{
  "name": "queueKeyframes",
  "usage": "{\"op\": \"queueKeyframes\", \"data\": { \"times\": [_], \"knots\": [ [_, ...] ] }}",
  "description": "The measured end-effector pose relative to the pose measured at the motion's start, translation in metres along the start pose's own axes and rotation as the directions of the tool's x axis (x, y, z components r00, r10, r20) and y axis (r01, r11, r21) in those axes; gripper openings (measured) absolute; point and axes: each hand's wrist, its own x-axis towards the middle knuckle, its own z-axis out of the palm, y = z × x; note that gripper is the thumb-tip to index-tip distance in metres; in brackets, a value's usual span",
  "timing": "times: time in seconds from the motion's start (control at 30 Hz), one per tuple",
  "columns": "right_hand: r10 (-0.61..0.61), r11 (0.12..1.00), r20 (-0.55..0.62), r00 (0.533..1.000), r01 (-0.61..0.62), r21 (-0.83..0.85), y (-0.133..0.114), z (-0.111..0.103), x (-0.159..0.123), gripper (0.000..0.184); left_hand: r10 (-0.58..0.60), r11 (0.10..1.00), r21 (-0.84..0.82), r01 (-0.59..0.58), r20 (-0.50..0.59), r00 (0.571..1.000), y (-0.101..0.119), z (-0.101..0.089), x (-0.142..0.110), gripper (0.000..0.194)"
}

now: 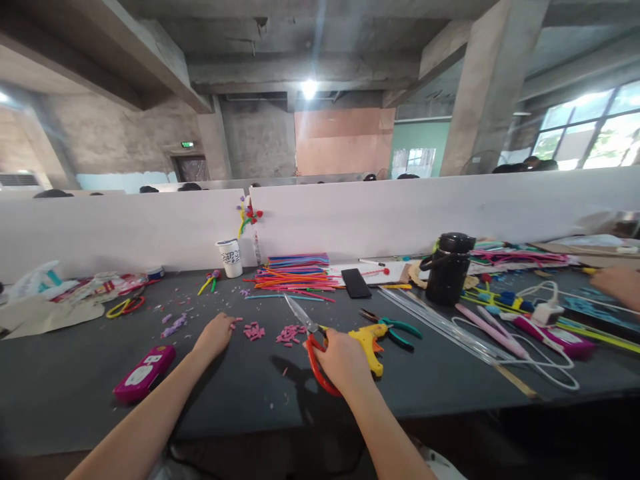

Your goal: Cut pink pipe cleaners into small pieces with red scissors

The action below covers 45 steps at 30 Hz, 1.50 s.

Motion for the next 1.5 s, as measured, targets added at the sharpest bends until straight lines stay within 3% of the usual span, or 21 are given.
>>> {"op": "queueKeyframes", "data": {
  "times": [0.2,0.3,0.4,0.57,0.6,0.63,0.7,0.73,0.8,0.97,1.17,1.27,1.5],
  "knots": [
    [-0.022,0.998,0.001,1.0,0.022,0.054,-0.01,0.005,-0.001,0.042,-0.064,0.997,-0.049,0.063,-0.017,0.998,-0.009,0.008,0.004,0.03],
    [-0.026,0.995,0.002,1.0,0.026,0.101,-0.012,0.008,-0.002,0.035,-0.103,0.977,-0.194,0.093,-0.041,0.994,0.001,0.003,-0.002,0.017],
    [-0.096,0.98,0.008,0.995,0.093,0.177,-0.014,0.007,-0.005,0.015,-0.114,0.909,-0.405,0.094,-0.025,0.993,0.025,0.002,-0.021,0.017],
    [-0.216,0.908,-0.001,0.976,0.202,0.366,-0.025,0.009,-0.017,0.028,-0.027,0.727,-0.683,0.072,0.076,0.997,0.072,0.018,-0.074,0.021],
    [-0.199,0.867,0.012,0.98,0.17,0.469,-0.028,0.011,-0.019,0.026,-0.007,0.669,-0.739,0.079,0.1,0.995,0.078,0.021,-0.083,0.022],
    [-0.174,0.804,0.051,0.983,0.112,0.584,-0.032,0.014,-0.02,0.021,0.037,0.508,-0.853,0.123,0.164,0.986,0.083,0.023,-0.09,0.021],
    [-0.104,0.673,0.143,0.984,-0.036,0.739,-0.041,0.02,-0.02,0.016,0.077,0.293,-0.938,0.187,0.218,0.973,0.087,0.023,-0.099,0.019],
    [-0.094,0.645,0.172,0.981,-0.072,0.761,-0.046,0.023,-0.019,0.015,0.083,0.219,-0.952,0.213,0.236,0.968,0.086,0.022,-0.101,0.019],
    [-0.098,0.596,0.22,0.971,-0.12,0.794,-0.057,0.027,-0.016,0.013,0.06,0.166,-0.959,0.23,0.243,0.968,0.084,0.02,-0.101,0.019],
    [-0.063,0.468,0.252,0.966,-0.194,0.862,-0.081,0.036,-0.007,0.019,-0.022,0.143,-0.977,0.16,0.159,0.987,0.076,0.017,-0.093,0.02],
    [-0.005,0.39,0.271,0.963,-0.247,0.887,-0.09,0.049,0.002,0.019,-0.049,0.307,-0.95,0.064,0.051,0.997,0.075,0.015,-0.082,0.019],
    [0.007,0.385,0.28,0.96,-0.261,0.885,-0.086,0.049,0.003,0.015,-0.028,0.361,-0.931,0.053,0.046,0.999,0.077,0.016,-0.08,0.019],
    [0.017,0.45,0.259,0.966,-0.239,0.861,-0.077,0.037,-0.002,0.004,0.012,0.391,-0.916,0.085,0.098,0.995,0.086,0.023,-0.083,0.011]
  ]
}}
